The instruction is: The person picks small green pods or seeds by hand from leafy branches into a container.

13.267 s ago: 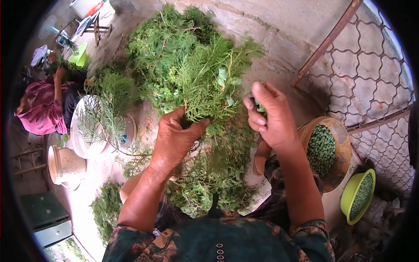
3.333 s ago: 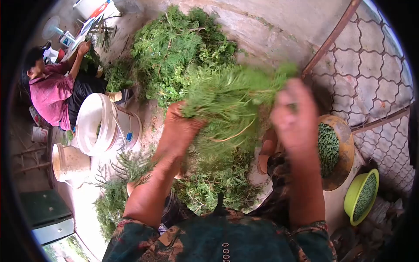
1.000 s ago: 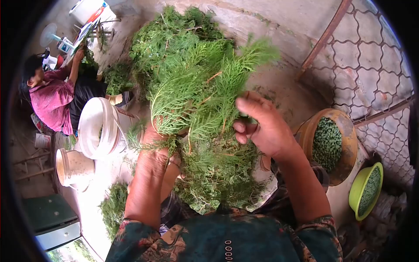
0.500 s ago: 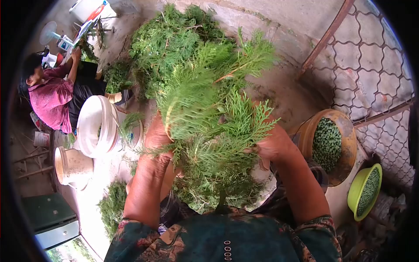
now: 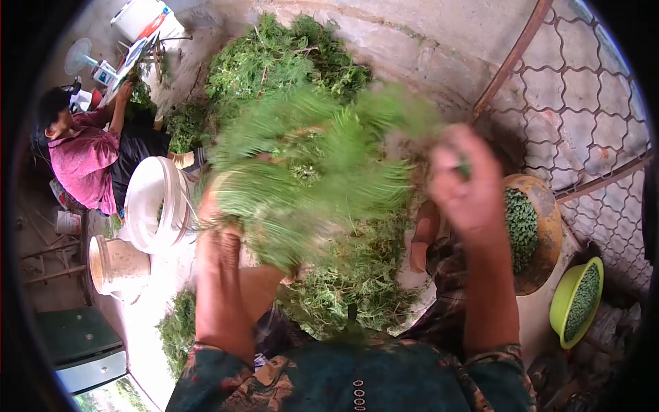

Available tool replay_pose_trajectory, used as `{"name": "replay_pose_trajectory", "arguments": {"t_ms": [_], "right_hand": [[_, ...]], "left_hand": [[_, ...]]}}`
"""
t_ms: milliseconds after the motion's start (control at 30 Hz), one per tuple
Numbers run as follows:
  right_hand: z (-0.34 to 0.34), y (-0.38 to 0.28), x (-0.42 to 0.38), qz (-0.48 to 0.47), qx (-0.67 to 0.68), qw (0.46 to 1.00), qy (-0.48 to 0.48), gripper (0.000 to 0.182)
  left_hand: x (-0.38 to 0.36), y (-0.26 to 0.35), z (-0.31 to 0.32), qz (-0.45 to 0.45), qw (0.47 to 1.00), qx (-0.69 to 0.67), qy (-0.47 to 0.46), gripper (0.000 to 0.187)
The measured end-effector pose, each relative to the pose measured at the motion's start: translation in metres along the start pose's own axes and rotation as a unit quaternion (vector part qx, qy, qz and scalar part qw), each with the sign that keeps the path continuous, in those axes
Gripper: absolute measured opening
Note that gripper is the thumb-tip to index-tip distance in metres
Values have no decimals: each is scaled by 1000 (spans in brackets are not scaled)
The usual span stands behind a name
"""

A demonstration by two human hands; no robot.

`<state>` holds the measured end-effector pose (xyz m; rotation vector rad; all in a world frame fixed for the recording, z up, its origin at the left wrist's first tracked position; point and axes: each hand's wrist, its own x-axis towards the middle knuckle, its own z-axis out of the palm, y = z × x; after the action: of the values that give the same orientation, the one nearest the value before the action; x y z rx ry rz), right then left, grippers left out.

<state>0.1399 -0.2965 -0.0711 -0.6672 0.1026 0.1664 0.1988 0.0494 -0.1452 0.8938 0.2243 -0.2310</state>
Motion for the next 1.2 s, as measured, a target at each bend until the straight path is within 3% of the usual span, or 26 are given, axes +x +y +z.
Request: {"name": "replay_pose_trajectory", "arguments": {"t_ms": [67,100,133,167,200,267,367,433,467,500,533,567,600,667,700,733,800,867,933,1000,1033,1100,1133,1200], "right_hand": [[-20,-35,-3,-83,-6,996,-34,10],[-22,-44,-8,-85,-10,996,-37,10],[-20,-49,-14,-134,-44,990,20,11],[-18,-55,-20,-182,-78,978,74,12],[-17,-64,-28,-235,-151,953,117,13],[-22,-83,-47,-323,-259,879,234,16],[-62,-110,-88,-382,-402,734,392,28],[-153,-120,-104,-359,-636,416,542,33],[-266,-136,-121,-254,-732,336,535,37],[-305,-117,-134,-96,-834,282,465,33],[-217,-95,-135,-107,-835,278,463,33],[-137,-88,-133,23,-935,264,236,34],[-150,-94,-121,18,-937,260,234,34],[-162,-93,-103,-178,-795,461,351,28],[-144,-95,-96,-194,-702,599,332,24],[-73,-85,-78,-207,-590,719,302,20],[18,-51,-61,-274,-507,796,183,14],[60,-29,-38,-417,-669,615,22,15],[81,-6,-14,-464,-672,577,-18,18],[86,11,-1,-324,-689,646,56,21],[81,12,5,-323,-689,646,58,21],[68,15,15,-253,-710,658,4,20],[63,17,16,-249,-710,658,6,20],[54,22,20,-300,-601,741,-20,17]], "left_hand": [[-21,20,32,98,972,209,-36,36],[-26,13,44,124,975,180,-29,39],[-32,4,56,151,977,151,-18,41],[-38,4,69,138,966,218,-5,43],[-29,4,73,83,976,199,-6,49],[-33,2,96,86,959,270,30,37],[-32,-10,98,115,951,272,-93,33],[-34,-12,99,112,957,246,-101,34],[-36,-12,100,103,961,229,-114,36],[-46,-8,112,88,963,243,-76,37],[-51,-6,117,97,964,235,-76,37],[-55,-5,121,81,963,248,-66,38],[-57,-4,123,62,962,262,-55,40],[-57,-6,122,45,950,306,-51,46],[-55,-10,121,17,955,296,-17,47],[-53,-13,121,-9,958,285,17,48],[-55,-14,124,-11,967,256,1,44],[-58,-12,129,11,948,312,-51,41],[-55,-16,125,14,949,307,-73,36],[-57,-14,126,64,923,349,-151,31],[-55,-18,120,126,901,369,-190,28],[-50,-23,113,158,895,364,-203,28],[-49,-24,113,191,888,358,-216,28],[-51,-18,122,140,914,344,-163,24]]}}
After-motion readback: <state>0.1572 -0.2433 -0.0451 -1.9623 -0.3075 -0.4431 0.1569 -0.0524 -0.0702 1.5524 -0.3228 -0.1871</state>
